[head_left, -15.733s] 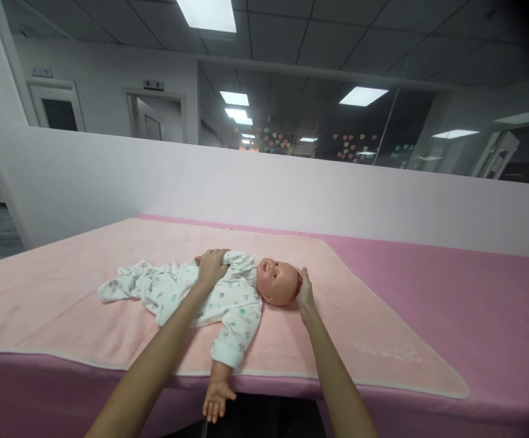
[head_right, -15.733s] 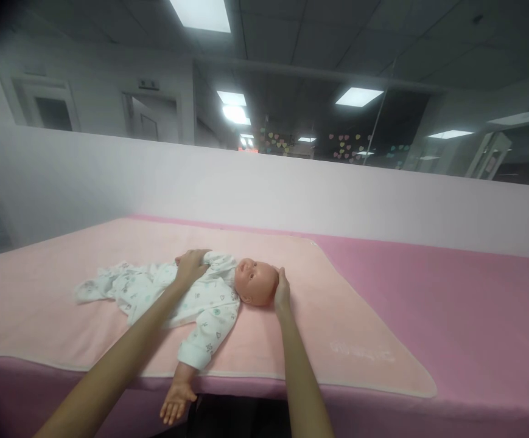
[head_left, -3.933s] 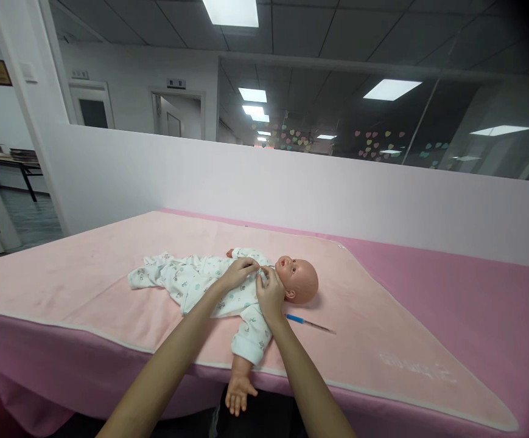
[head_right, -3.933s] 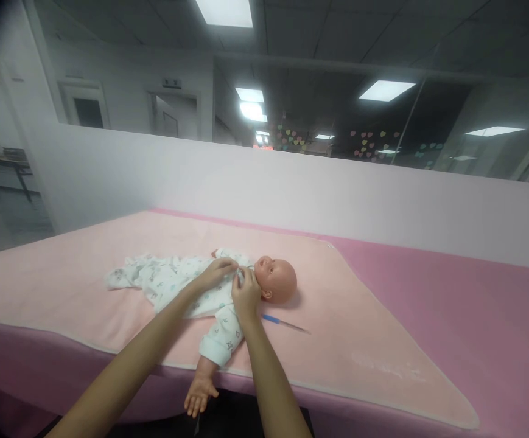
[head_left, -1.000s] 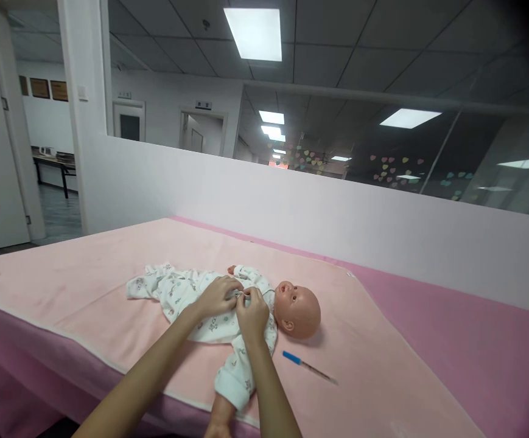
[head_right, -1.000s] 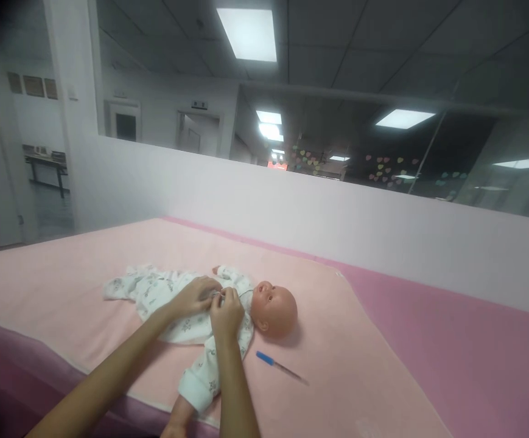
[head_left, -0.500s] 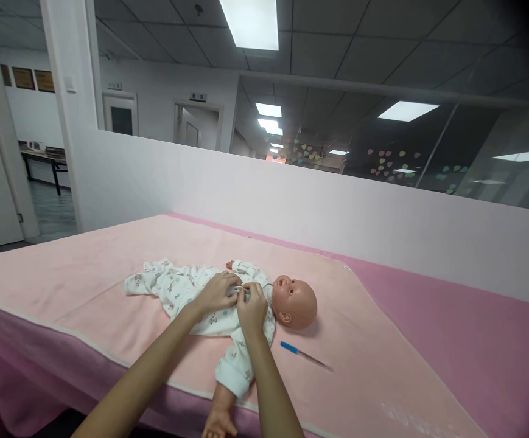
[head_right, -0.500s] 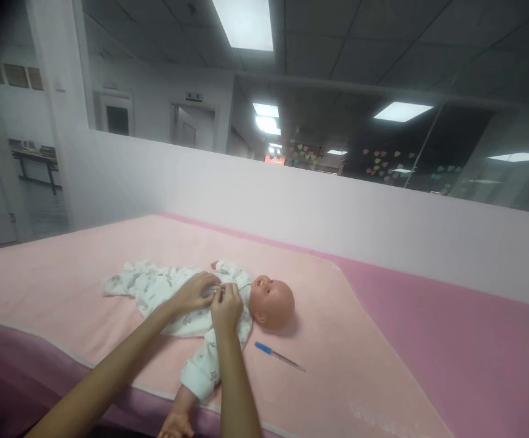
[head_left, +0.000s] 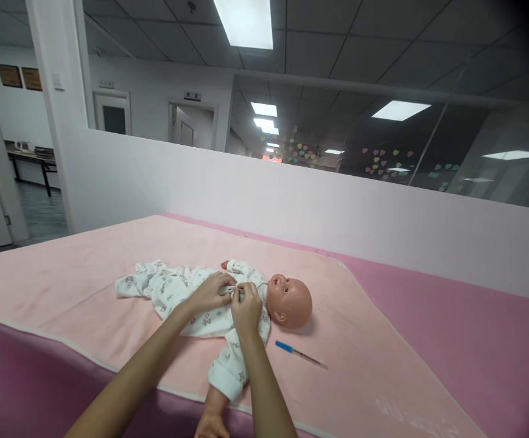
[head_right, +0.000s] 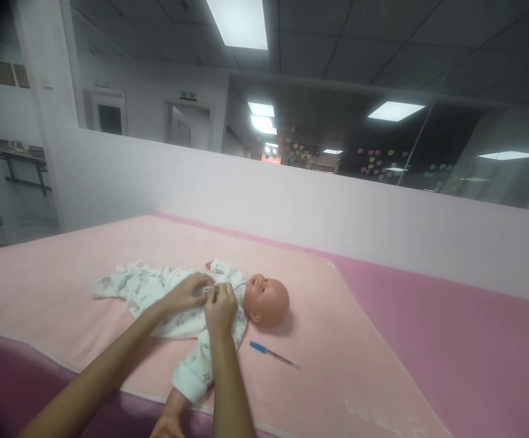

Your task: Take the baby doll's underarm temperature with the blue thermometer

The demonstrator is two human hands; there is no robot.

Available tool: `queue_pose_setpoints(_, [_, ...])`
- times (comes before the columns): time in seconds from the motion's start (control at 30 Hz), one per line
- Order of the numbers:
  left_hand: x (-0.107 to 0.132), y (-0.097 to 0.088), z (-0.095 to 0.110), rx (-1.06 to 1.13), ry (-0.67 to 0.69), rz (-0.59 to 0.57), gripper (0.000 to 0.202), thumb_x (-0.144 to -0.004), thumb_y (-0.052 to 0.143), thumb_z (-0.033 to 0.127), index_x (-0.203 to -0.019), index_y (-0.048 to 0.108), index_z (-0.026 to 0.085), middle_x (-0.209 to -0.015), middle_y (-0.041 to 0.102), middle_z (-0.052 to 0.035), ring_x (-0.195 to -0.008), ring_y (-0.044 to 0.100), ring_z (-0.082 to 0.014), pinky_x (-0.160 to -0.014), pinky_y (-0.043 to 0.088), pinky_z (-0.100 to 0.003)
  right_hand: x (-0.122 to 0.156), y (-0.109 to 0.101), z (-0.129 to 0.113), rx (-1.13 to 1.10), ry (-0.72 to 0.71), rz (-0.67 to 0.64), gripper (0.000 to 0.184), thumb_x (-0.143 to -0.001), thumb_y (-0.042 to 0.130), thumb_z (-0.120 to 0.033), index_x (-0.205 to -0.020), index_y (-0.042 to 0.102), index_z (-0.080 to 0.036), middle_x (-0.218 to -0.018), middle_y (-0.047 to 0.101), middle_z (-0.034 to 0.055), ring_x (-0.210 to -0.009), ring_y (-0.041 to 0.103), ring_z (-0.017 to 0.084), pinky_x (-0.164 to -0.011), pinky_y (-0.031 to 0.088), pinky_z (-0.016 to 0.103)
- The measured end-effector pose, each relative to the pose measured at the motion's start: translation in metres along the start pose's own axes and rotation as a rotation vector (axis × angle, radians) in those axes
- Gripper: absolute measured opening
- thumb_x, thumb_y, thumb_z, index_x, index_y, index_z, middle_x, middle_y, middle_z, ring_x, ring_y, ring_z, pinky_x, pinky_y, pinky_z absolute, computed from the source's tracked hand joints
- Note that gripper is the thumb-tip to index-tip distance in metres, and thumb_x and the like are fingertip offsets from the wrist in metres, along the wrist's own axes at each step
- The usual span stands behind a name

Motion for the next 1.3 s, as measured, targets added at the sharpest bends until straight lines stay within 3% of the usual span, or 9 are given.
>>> queue_pose_setpoints(0.23, [0.0, 0.003, -0.005, 0.026, -0.037, -0.018, 0.02, -0.068, 0.043, 0.024, -0.083, 0.056, 0.018, -0.095, 0.057, -0.0033, -0.092, 0.048, -0.0188, -0.085, 0.037, -0.03, -0.001, 0.0, 0.001, 0.021, 0.005, -0.028, 0.011, -0.076, 0.042, -0.016, -0.072, 0.052, -0.018, -0.074, 0.054, 0.001, -0.067, 0.05, 0.011, -0.06, 0.035, 0.021])
queue_pose_setpoints(0.43, [0.001, 0.007, -0.016, 0.195, -0.062, -0.123, 0.021, -0.072, 0.046, 0.031, -0.084, 0.056, 0.017, -0.108, 0.052, -0.0058, -0.101, 0.046, -0.0184, -0.09, 0.036, -0.03, 0.001, 0.0, -0.001, 0.042, -0.032, 0.0, 0.011, -0.076, 0.042, -0.015, -0.072, 0.052, -0.018, -0.073, 0.054, 0.0011, -0.066, 0.05, 0.011, -0.059, 0.035, 0.02])
queue_pose_setpoints(0.63, [0.001, 0.012, -0.03, 0.339, -0.089, -0.145, 0.024, -0.069, 0.052, 0.034, -0.084, 0.052, 0.016, -0.112, 0.049, -0.0074, -0.103, 0.046, -0.0176, -0.089, 0.038, -0.03, 0.003, 0.001, -0.002, 0.067, -0.045, -0.002, 0.011, -0.075, 0.042, -0.015, -0.071, 0.052, -0.018, -0.072, 0.054, 0.0008, -0.066, 0.05, 0.01, -0.058, 0.034, 0.019])
queue_pose_setpoints(0.87, [0.002, 0.005, -0.021, 0.422, -0.153, -0.179, 0.022, -0.064, 0.056, 0.031, -0.079, 0.057, 0.015, -0.106, 0.052, -0.0057, -0.095, 0.049, -0.0173, -0.085, 0.04, -0.03, 0.004, 0.0, -0.007, 0.132, -0.078, -0.019, 0.011, -0.075, 0.041, -0.016, -0.07, 0.051, -0.018, -0.069, 0.053, -0.0008, -0.063, 0.049, 0.009, -0.055, 0.031, 0.019])
queue_pose_setpoints(1.07, [0.006, 0.003, -0.017, 0.466, -0.223, -0.189, 0.015, -0.068, 0.05, 0.027, -0.066, 0.056, 0.013, -0.112, 0.048, -0.0056, -0.09, 0.051, -0.0156, -0.08, 0.043, -0.028, 0.002, 0.006, -0.004, 0.231, -0.038, -0.014, 0.01, -0.072, 0.046, -0.024, -0.063, 0.045, -0.018, -0.062, 0.049, -0.0026, -0.051, 0.042, 0.009, -0.046, 0.021, 0.021])
queue_pose_setpoints(1.23, [0.007, 0.003, -0.019, 0.509, -0.228, -0.172, 0.023, -0.068, 0.051, 0.026, -0.087, 0.057, 0.015, -0.101, 0.055, -0.0059, -0.088, 0.051, -0.0148, -0.078, 0.043, -0.028, 0.002, 0.008, -0.003, 0.223, -0.04, -0.01, 0.007, -0.072, 0.042, -0.019, -0.066, 0.046, -0.018, -0.065, 0.05, -0.0023, -0.054, 0.043, 0.009, -0.048, 0.021, 0.021])
queue_pose_setpoints(1.3, [0.006, 0.004, -0.022, 0.529, -0.226, -0.161, 0.023, -0.067, 0.053, 0.025, -0.087, 0.057, 0.014, -0.101, 0.056, -0.0066, -0.088, 0.052, -0.0147, -0.078, 0.043, -0.028, 0.002, 0.008, -0.003, 0.213, -0.036, -0.011, 0.007, -0.072, 0.041, -0.019, -0.068, 0.047, -0.018, -0.066, 0.051, -0.0018, -0.055, 0.044, 0.009, -0.049, 0.022, 0.022])
Point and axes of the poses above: each hand's wrist, its own x-axis away from the middle knuckle, its own y-axis out of the palm, z = x × y, the point moved 8 cm from there along -x, towards the middle knuckle
